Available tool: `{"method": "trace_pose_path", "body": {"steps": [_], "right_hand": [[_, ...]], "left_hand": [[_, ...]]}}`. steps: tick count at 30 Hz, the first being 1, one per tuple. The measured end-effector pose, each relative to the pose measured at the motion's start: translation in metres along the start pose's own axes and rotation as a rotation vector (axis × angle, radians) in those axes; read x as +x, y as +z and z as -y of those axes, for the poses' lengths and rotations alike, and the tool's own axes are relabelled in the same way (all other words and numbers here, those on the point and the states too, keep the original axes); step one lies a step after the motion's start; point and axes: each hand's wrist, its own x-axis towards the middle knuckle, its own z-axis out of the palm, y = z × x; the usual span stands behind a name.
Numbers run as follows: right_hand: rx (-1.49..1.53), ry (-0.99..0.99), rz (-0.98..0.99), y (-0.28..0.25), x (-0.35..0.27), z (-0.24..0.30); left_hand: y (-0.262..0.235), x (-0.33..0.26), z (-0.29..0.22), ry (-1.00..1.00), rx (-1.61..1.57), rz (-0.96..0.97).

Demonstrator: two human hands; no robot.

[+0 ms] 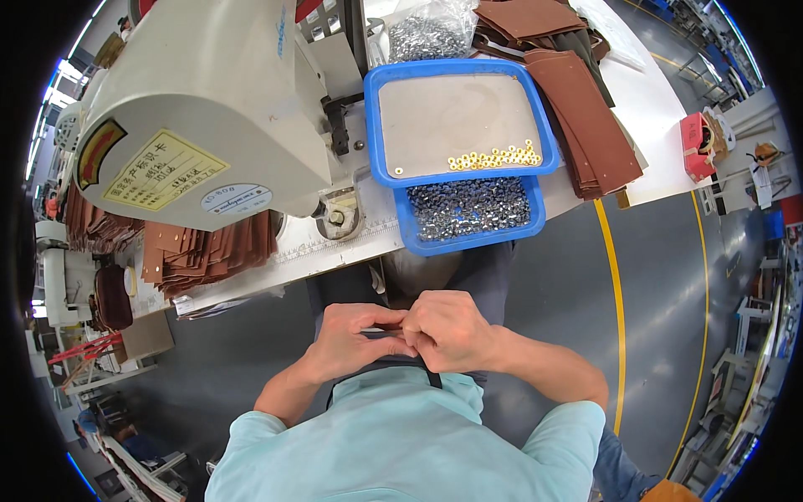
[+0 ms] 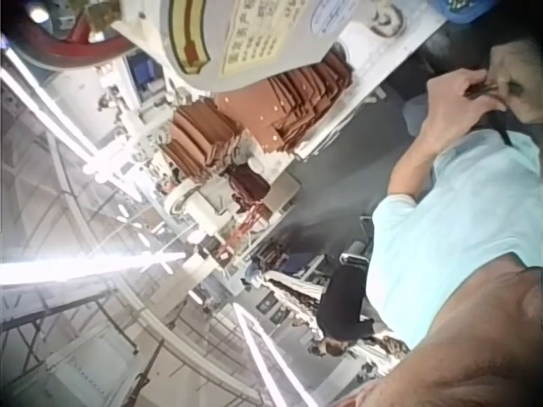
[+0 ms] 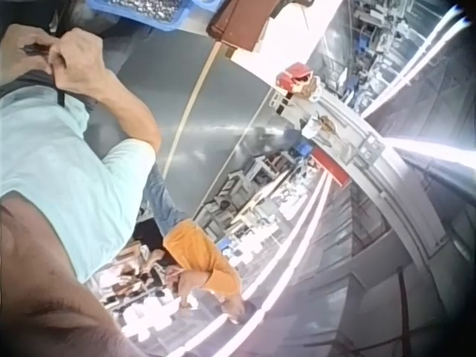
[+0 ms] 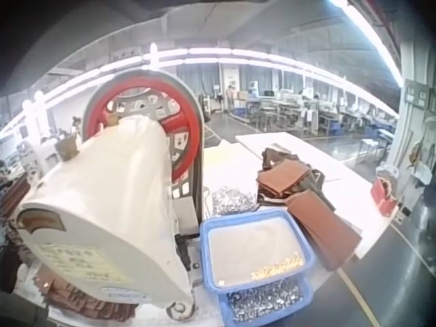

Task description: Installing metal rivets into leather pieces using a manual press machine.

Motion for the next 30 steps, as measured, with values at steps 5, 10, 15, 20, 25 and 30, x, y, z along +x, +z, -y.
{"method": "trace_pose_path", "body": {"steps": [5,10,15,20,25,30], "right_hand": [[-0.013,0.138,0.021,-0.001,0.014,0.005],[-0.009,0.392,0.151,-0.024,0.029,0.022],[0.052,0.647,0.367,-0.039,0.040,0.018],[0.012,0.415,0.461,-0.028,0.035,0.010],[-0.022,0.261,0.383,-0.014,0.023,0.005],[0.095,0.186,0.289,-0.004,0.010,-0.004]], "left_hand": [[-0.008,0.002,0.000,0.059,0.066,-0.058],[-0.014,-0.005,-0.002,0.009,0.056,-0.076],[-0.018,-0.001,-0.009,-0.220,-0.094,-0.053],[-0.017,-0.001,-0.012,-0.248,0.012,0.082],[-0.017,0.002,-0.008,-0.071,-0.035,0.105],[-0.021,0.004,-0.004,-0.085,0.104,0.232]]}}
